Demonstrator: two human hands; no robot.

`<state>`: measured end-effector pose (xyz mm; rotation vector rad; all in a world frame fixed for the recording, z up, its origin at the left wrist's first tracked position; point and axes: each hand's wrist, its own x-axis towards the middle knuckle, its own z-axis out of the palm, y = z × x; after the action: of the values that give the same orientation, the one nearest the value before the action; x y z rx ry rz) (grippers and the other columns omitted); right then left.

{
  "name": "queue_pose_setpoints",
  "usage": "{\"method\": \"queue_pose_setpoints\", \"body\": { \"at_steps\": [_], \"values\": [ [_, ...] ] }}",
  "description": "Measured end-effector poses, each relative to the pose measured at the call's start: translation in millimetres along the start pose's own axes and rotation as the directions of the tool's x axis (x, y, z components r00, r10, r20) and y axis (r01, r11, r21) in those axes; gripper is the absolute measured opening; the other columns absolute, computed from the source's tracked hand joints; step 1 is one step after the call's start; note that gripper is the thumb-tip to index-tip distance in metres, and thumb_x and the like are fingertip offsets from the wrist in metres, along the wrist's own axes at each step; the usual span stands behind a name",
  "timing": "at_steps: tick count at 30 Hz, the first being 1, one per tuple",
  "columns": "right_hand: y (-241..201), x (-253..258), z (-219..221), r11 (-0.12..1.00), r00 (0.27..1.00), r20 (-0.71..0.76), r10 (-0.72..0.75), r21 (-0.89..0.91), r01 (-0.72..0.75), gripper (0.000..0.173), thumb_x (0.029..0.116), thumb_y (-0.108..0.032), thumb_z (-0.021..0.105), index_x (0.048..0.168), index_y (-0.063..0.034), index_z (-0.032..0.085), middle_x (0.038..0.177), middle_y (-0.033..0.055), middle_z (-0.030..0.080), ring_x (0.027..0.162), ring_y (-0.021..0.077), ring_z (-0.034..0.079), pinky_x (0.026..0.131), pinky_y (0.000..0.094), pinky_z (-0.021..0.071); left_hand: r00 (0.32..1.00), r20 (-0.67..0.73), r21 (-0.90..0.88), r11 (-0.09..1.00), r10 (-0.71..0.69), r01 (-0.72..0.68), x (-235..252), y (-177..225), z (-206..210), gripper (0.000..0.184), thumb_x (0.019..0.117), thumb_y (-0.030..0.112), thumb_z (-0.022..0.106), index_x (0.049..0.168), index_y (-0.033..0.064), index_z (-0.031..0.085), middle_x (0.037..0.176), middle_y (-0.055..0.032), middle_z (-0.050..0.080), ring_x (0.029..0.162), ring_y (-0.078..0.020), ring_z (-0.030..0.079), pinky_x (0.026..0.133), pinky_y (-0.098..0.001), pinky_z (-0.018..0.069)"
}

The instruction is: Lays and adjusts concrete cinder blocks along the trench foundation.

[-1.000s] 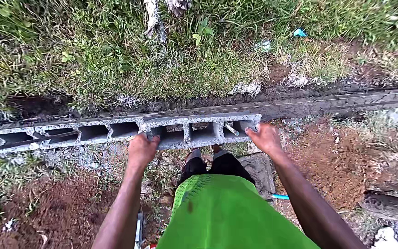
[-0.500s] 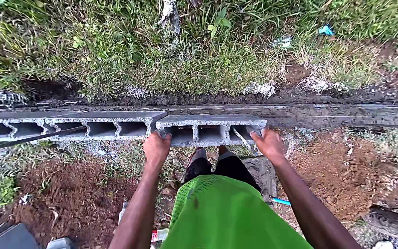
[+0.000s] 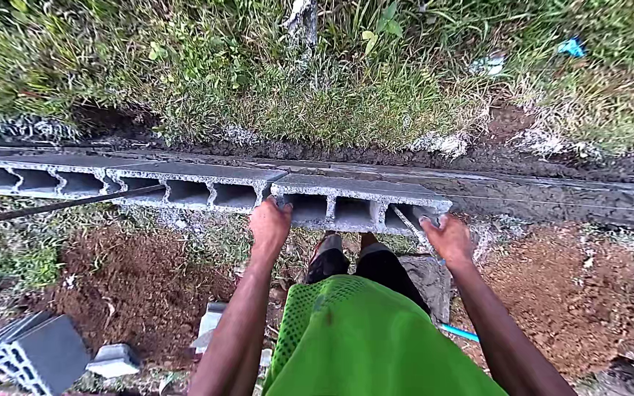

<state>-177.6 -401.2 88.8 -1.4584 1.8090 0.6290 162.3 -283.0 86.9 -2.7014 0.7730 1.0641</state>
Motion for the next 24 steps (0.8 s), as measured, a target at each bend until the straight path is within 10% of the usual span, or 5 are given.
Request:
{"method": "queue_pose_setpoints", "body": {
  "at_steps": [13, 21, 24],
  "values": [
    [-2, 3, -2, 0.999, 1.000, 0.020, -0.008, -0.036, 0.009, 0.050, 0.1030, -0.044, 0.059, 0.111, 0.0051, 0.068, 0.113, 0.0291, 0.068, 0.114, 0.0450, 0.063, 0.098, 0.0630, 0.0454, 0.997, -0.054, -0.124, 0.991, -0.062, 0.055, -12, 7, 9, 0.029, 0.0984, 0.022, 0.067, 0.115, -0.0015, 0.068, 0.101, -0.0291, 0.070, 0.099, -0.0494, 0.068, 0.086, -0.0688, 0.0508],
    [-5, 4, -3, 0.997, 0.999, 0.027, -0.023, -0.067, 0.025, 0.053, 0.1034, -0.044, 0.059, 0.112, 0.0081, 0.067, 0.114, 0.0319, 0.067, 0.116, 0.0470, 0.063, 0.100, 0.0642, 0.0442, 0.946, -0.307, -0.254, 0.948, 0.107, -0.190, -37, -9, 17, 0.032, 0.1028, 0.016, 0.059, 0.130, 0.0002, 0.066, 0.125, -0.0213, 0.070, 0.111, -0.0371, 0.070, 0.098, -0.0576, 0.0534],
    [-8, 5, -3, 0.996, 0.999, 0.018, -0.041, -0.076, 0.043, 0.055, 0.1033, -0.044, 0.059, 0.113, 0.0091, 0.066, 0.114, 0.0326, 0.067, 0.116, 0.0481, 0.062, 0.100, 0.0646, 0.0440, 0.911, -0.399, -0.294, 0.926, 0.106, -0.237, -58, -17, 10, 0.026, 0.1025, 0.015, 0.060, 0.125, 0.0053, 0.069, 0.121, -0.0152, 0.072, 0.089, -0.0267, 0.073, 0.079, -0.0486, 0.0603]
  ]
}}
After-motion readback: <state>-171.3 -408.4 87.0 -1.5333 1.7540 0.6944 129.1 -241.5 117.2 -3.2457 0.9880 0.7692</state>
